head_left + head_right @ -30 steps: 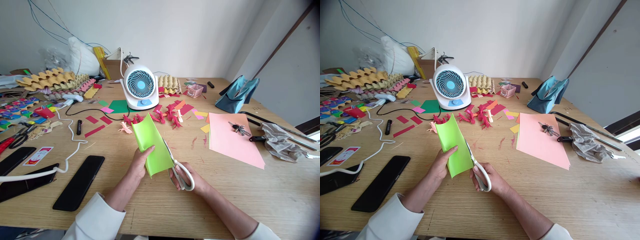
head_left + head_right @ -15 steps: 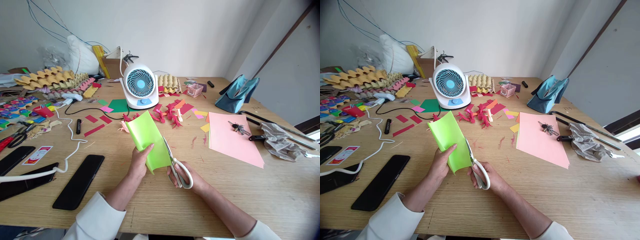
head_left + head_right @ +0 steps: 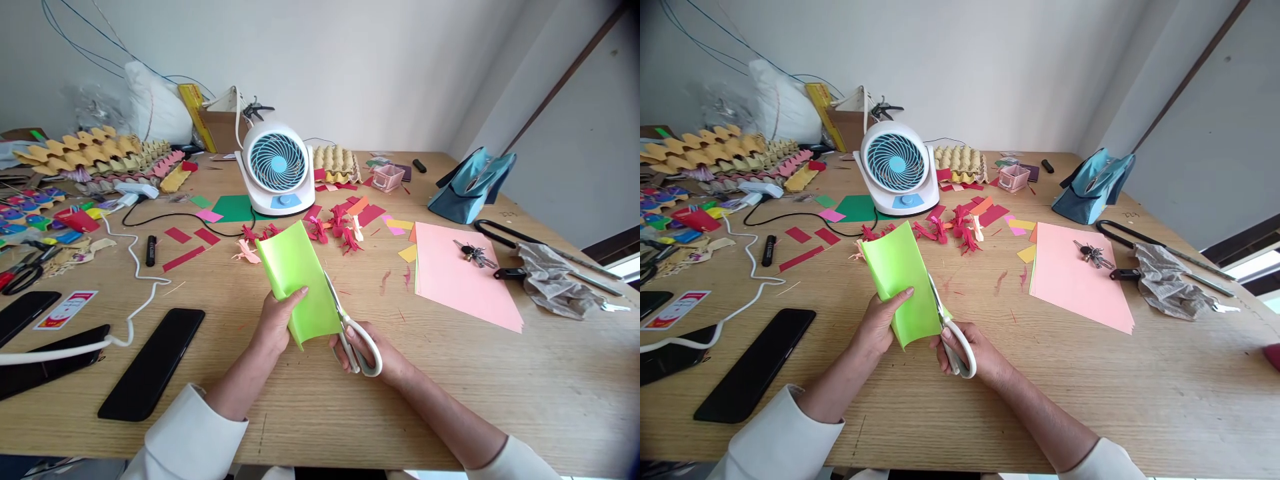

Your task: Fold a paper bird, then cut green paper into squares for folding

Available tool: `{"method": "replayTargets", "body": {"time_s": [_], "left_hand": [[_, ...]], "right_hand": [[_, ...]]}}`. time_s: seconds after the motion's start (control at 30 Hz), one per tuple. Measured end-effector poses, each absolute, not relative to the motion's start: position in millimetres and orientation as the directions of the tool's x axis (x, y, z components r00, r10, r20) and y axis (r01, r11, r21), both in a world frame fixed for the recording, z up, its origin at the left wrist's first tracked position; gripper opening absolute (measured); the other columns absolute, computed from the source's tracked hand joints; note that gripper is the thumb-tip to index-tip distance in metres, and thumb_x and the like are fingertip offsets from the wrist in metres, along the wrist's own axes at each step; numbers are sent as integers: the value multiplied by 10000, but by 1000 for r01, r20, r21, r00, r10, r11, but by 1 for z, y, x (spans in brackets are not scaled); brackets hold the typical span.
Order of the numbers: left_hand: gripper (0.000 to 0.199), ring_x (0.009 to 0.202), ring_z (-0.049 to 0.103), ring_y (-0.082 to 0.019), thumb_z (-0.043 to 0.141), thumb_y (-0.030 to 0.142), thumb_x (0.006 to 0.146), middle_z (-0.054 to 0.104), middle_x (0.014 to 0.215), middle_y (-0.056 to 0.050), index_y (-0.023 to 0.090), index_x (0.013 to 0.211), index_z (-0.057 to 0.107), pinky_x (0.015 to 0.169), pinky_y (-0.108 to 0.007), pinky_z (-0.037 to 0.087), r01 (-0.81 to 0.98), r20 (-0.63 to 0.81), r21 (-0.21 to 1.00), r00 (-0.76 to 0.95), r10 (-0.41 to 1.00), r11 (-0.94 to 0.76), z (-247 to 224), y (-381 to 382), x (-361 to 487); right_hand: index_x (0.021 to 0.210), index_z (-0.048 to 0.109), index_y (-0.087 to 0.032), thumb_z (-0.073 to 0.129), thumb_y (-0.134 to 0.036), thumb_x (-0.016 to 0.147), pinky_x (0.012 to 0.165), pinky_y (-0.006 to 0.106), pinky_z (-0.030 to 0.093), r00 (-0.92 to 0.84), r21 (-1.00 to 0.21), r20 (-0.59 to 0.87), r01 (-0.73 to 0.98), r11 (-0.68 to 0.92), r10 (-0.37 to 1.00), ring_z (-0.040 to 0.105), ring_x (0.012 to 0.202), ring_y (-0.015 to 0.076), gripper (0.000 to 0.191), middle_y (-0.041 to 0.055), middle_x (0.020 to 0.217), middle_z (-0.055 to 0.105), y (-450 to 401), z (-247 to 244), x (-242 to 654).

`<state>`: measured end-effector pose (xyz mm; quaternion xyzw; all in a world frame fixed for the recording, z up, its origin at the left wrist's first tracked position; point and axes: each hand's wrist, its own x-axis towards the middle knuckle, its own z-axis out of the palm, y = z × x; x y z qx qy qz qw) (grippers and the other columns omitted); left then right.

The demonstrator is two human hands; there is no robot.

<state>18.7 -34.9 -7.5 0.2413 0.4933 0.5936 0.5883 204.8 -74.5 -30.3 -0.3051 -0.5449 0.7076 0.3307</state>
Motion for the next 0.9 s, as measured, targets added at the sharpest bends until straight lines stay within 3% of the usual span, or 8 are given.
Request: {"method": "replayTargets", "body": {"time_s": [0.1, 0.3, 0.53, 0.9], "left_hand": [[537, 725, 700, -232, 927, 296, 453, 756, 835, -69, 129, 913, 706, 699, -349, 562, -480, -343, 843, -134, 930, 242, -6, -35, 18], [570, 738, 702, -230, 926, 310, 463, 757, 862, -81, 119, 949, 696, 721, -358, 567, -456, -346, 850, -105, 932, 264, -11, -40, 23], [552, 761, 699, -227, 916, 315, 497, 758, 899, -90, 115, 964, 699, 740, -358, 568, -462, -333, 851, -110, 936, 248, -16, -44, 28], [586, 792, 706, -244, 913, 321, 503, 757, 927, -105, 114, 1004, 689, 784, -385, 566, -484, -334, 838, -92, 938, 251, -14, -45, 31]], "right_hand": [[841, 608, -146, 458, -683, 896, 465, 237, 384, -589, -977, -60, -130, -168, 806, 473, 443, 97, 560, -6, 565, 555, -75, -29, 205], [627, 537, -171, 349, -678, 936, 512, 260, 398, -574, -997, -16, -55, -58, 818, 485, 486, 115, 623, 20, 547, 536, -74, -29, 208], [649, 550, -175, 338, -656, 950, 524, 269, 403, -562, -994, 18, -100, -46, 827, 497, 503, 123, 606, 20, 557, 537, -74, -32, 208], [581, 498, -210, 392, -702, 906, 425, 272, 336, -509, -985, -12, -141, -97, 861, 425, 398, 116, 599, 0, 440, 476, -76, -29, 202]]}}
